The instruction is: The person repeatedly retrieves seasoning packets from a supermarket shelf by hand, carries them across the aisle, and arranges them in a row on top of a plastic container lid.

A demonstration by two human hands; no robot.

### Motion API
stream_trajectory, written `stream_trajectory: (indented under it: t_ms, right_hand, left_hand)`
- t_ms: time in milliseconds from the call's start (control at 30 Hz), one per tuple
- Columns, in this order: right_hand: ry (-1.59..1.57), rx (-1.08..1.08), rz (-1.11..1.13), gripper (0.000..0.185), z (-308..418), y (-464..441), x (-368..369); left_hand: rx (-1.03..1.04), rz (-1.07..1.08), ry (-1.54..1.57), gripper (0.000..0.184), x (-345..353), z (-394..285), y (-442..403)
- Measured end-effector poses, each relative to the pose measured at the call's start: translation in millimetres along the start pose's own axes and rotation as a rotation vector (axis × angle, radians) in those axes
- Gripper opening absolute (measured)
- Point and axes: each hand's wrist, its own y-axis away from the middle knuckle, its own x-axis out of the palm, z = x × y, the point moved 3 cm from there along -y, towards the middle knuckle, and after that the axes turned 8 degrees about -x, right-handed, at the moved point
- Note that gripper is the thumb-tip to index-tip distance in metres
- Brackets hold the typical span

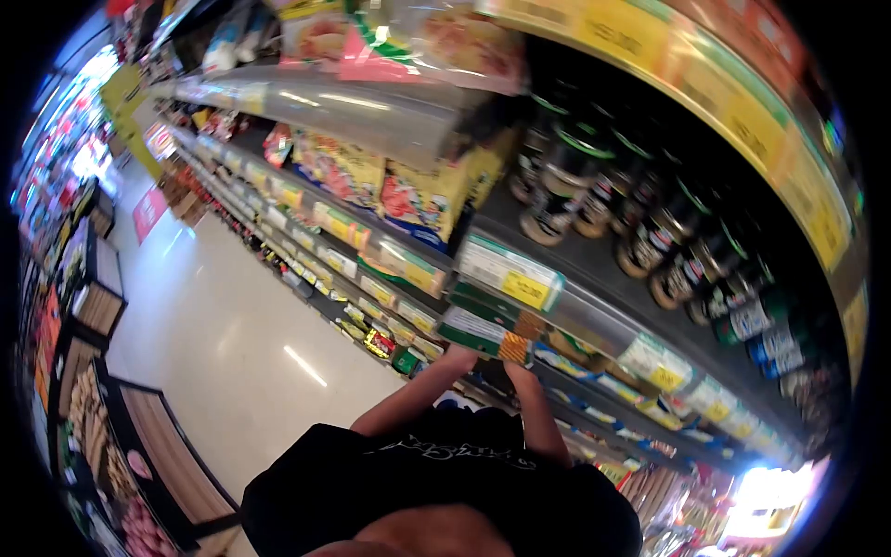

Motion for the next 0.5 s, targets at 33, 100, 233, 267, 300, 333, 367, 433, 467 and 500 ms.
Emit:
stream_trajectory:
  t_ms: [33,100,233,267,300,333,367,433,467,500]
  right_hand:
    - [0.046,-0.012,0.001,0.033,3.5,-1.6,-5.4]
    - [0.073,-0.041,-0.010,0.030,11.6,-6.3,-12.6]
    - [0.070,-0.146,-0.141,0.030,-48.8,3.3,17.3]
    - [0.063,-0.166,-0.178,0.030,-58.4,2.1,25.0]
    - [-0.024,-0.104,-0.137,0.030,-55.2,-0.2,28.9]
    - [-0.107,-0.038,-0.101,0.029,-48.9,-2.6,30.6]
    - [-0.261,0.114,0.019,0.028,-48.0,0.3,31.3]
    - [-0.693,0.246,-0.073,0.021,48.6,14.5,-34.7]
    - [-0.681,0.153,-0.065,0.019,55.9,21.4,-27.5]
    - [-0.666,0.063,-0.056,0.018,57.2,30.7,-18.0]
  left_hand:
    - [-0.071,-0.017,0.077,0.038,2.8,1.5,-4.1]
    - [-0.110,-0.027,0.134,0.039,1.9,1.4,-14.1]
    - [-0.064,-0.028,-0.175,0.044,4.5,-33.8,8.9]
    - [-0.097,-0.038,-0.159,0.044,11.5,-45.6,23.3]
    - [-0.131,-0.049,-0.143,0.044,17.5,-52.6,38.2]
    - [-0.166,-0.060,-0.126,0.045,18.9,-55.2,51.4]
    - [-0.204,-0.028,-0.186,0.044,15.4,-55.9,65.2]
    - [-0.203,-0.074,-0.239,0.041,10.5,-44.9,93.4]
    - [-0.204,-0.096,-0.264,0.040,9.3,-38.2,108.7]
    - [-0.133,-0.111,-0.373,0.039,8.8,-36.1,128.6]
